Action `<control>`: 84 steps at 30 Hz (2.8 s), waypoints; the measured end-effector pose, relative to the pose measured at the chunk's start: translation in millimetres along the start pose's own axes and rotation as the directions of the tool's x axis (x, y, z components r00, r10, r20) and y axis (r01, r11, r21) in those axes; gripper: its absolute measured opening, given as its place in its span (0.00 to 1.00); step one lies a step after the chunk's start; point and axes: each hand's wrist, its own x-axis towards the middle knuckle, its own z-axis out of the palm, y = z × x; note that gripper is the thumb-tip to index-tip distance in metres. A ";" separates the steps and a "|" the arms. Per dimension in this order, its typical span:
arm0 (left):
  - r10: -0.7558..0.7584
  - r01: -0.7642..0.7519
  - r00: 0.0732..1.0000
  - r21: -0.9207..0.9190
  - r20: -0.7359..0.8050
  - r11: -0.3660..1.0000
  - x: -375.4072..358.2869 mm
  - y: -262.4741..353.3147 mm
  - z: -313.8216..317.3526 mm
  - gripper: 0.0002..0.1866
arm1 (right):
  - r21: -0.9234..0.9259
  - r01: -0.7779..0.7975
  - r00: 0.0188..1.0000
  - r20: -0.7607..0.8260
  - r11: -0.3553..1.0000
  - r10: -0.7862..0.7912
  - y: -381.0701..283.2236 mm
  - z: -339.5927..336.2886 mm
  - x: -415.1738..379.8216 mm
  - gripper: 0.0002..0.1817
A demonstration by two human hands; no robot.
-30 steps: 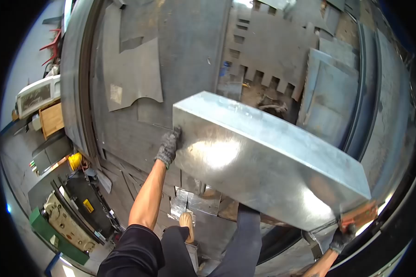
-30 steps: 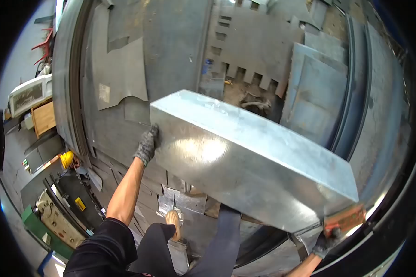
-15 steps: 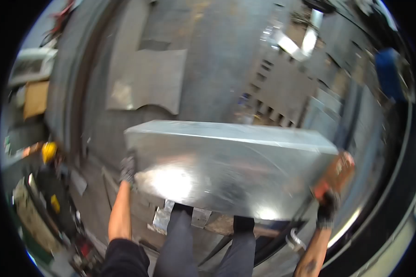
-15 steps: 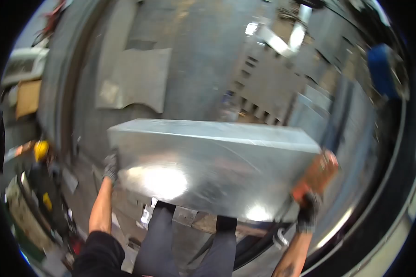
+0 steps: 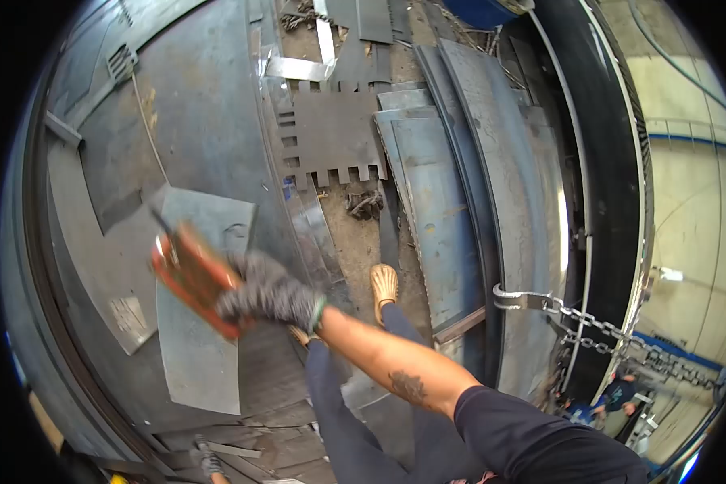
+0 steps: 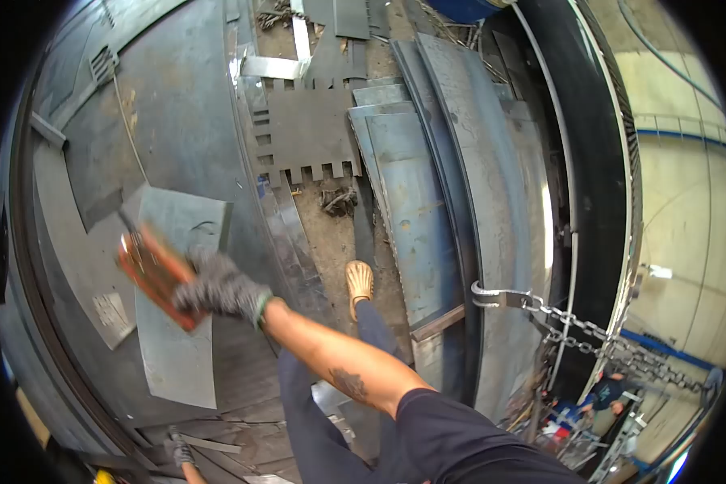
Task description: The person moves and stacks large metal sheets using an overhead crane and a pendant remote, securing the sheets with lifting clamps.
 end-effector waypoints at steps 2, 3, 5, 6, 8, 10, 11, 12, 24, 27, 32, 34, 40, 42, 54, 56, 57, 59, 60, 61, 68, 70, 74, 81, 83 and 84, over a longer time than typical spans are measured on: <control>0.074 -0.067 0.994 -0.089 0.082 0.994 -9.3 19.1 -9.9 0.31 | -0.016 -0.083 0.995 0.053 0.996 0.084 27.4 22.8 -37.2 0.24; 0.118 -0.111 0.992 -0.131 0.046 0.985 -12.8 28.3 2.5 0.30 | 0.006 -0.145 0.985 0.094 0.989 0.144 37.4 25.5 -61.0 0.24; 0.307 -0.297 0.948 -0.109 0.089 0.949 -13.3 48.4 22.1 0.25 | -0.037 -0.203 0.972 0.115 0.978 0.206 54.7 20.8 -112.2 0.26; 0.217 -0.175 0.944 -0.181 0.249 0.968 -10.9 60.7 34.6 0.23 | -0.152 -0.194 0.976 0.066 0.969 0.206 75.0 16.9 -137.3 0.27; 0.194 -0.093 0.869 -0.234 0.455 0.968 -9.1 87.3 70.8 0.21 | -0.263 -0.251 0.967 -0.023 0.932 0.254 118.6 0.8 -182.1 0.29; 0.244 -0.049 0.778 -0.330 0.579 0.943 -40.6 144.2 63.2 0.20 | -0.289 -0.318 0.948 -0.104 0.903 0.301 147.3 -18.8 -227.8 0.31; 0.230 0.063 0.712 -0.387 0.663 0.920 -84.4 211.5 38.4 0.18 | -0.320 -0.342 0.939 -0.150 0.883 0.309 153.2 -33.1 -252.0 0.31; 0.250 0.019 0.694 -0.365 0.675 0.931 -104.0 241.2 38.9 0.18 | -0.314 -0.465 0.884 -0.210 0.828 0.417 152.4 -48.5 -276.8 0.31; 0.697 -0.759 0.330 -0.260 0.637 0.597 -201.6 393.6 128.8 0.13 | 0.526 -0.378 0.503 -0.574 0.762 0.646 323.1 -82.2 -576.1 0.25; 0.728 -0.768 0.349 -0.265 0.591 0.583 -301.4 445.0 158.1 0.13 | 0.756 -0.028 0.431 -0.581 0.654 0.691 438.0 -67.7 -635.9 0.23; 0.820 -0.918 0.119 -0.252 0.560 0.306 -473.8 527.0 264.1 0.19 | 0.514 0.800 0.208 -0.721 0.310 0.661 547.0 -81.2 -743.9 0.30; 0.862 -0.934 -0.139 -0.353 0.487 0.048 -554.5 566.9 317.3 0.22 | 0.511 0.760 0.133 -0.727 0.402 0.673 613.0 -95.5 -793.4 0.27; 0.823 -0.755 -0.432 -0.647 0.369 -0.107 -746.2 681.5 434.1 0.40 | 0.058 0.553 -0.667 -0.567 0.831 0.484 731.4 -187.5 -871.5 0.24; 0.812 -0.801 -0.354 -0.598 0.463 -0.008 -754.9 692.1 468.0 0.39 | -0.169 0.480 -0.841 -0.369 0.861 0.397 749.6 -232.4 -885.2 0.22; 0.972 -0.727 -0.231 -0.656 -0.046 -0.203 -659.5 719.0 621.6 0.29 | 0.205 -0.251 -0.967 -0.101 0.946 -0.234 820.6 -318.5 -868.9 0.30; 0.897 -0.796 -0.401 -0.415 -0.184 -0.441 -655.7 726.4 630.7 0.29 | 0.162 -0.260 -0.966 -0.047 0.952 -0.256 827.3 -326.0 -870.4 0.30; 0.851 -0.812 -0.477 -0.260 -0.221 -0.522 -653.8 727.2 633.0 0.28 | 0.084 -0.227 -0.973 -0.064 0.970 -0.222 832.1 -328.0 -870.2 0.29; 0.760 -0.786 -0.615 0.080 -0.212 -0.613 -656.3 725.8 635.3 0.27 | 0.186 -0.317 -0.948 -0.094 0.930 -0.304 831.7 -326.8 -875.9 0.31; 0.739 -0.751 -0.655 0.242 -0.160 -0.614 -658.8 723.7 636.8 0.27 | 0.227 -0.352 -0.935 -0.131 0.908 -0.330 848.8 -330.8 -882.2 0.30; 0.745 -0.713 -0.662 0.372 -0.078 -0.595 -661.4 722.7 637.5 0.27 | 0.270 -0.320 -0.937 -0.234 0.908 -0.261 839.3 -327.4 -883.5 0.25; 0.929 -0.705 -0.314 -0.607 -0.195 -0.366 -704.5 656.0 621.2 0.24 | 0.461 -0.811 -0.540 -0.356 0.359 -0.763 999.5 -333.0 -981.4 0.22; 0.916 -0.535 -0.294 -0.747 -0.272 -0.393 -709.7 655.6 631.6 0.24 | 0.331 -0.701 -0.711 -0.263 0.631 -0.652 952.2 -343.8 -967.8 0.23; 0.934 -0.667 -0.280 -0.655 -0.223 -0.356 -717.9 629.4 613.6 0.25 | 0.116 -0.351 -0.920 -0.229 0.929 -0.319 894.5 -348.4 -935.5 0.23; 0.945 -0.682 -0.272 -0.657 -0.180 -0.321 -729.5 608.2 604.4 0.24 | 0.052 -0.440 -0.875 -0.249 0.896 -0.415 963.6 -352.4 -990.1 0.19; 0.946 -0.660 -0.255 -0.679 -0.201 -0.322 -733.5 607.8 605.2 0.23 | 0.179 -0.274 -0.947 -0.225 0.945 -0.232 942.6 -356.6 -982.3 0.22; 0.940 -0.651 -0.235 -0.679 -0.247 -0.341 -735.2 607.9 610.7 0.23 | 0.021 -0.253 -0.939 -0.245 0.967 -0.241 910.7 -351.6 -970.1 0.28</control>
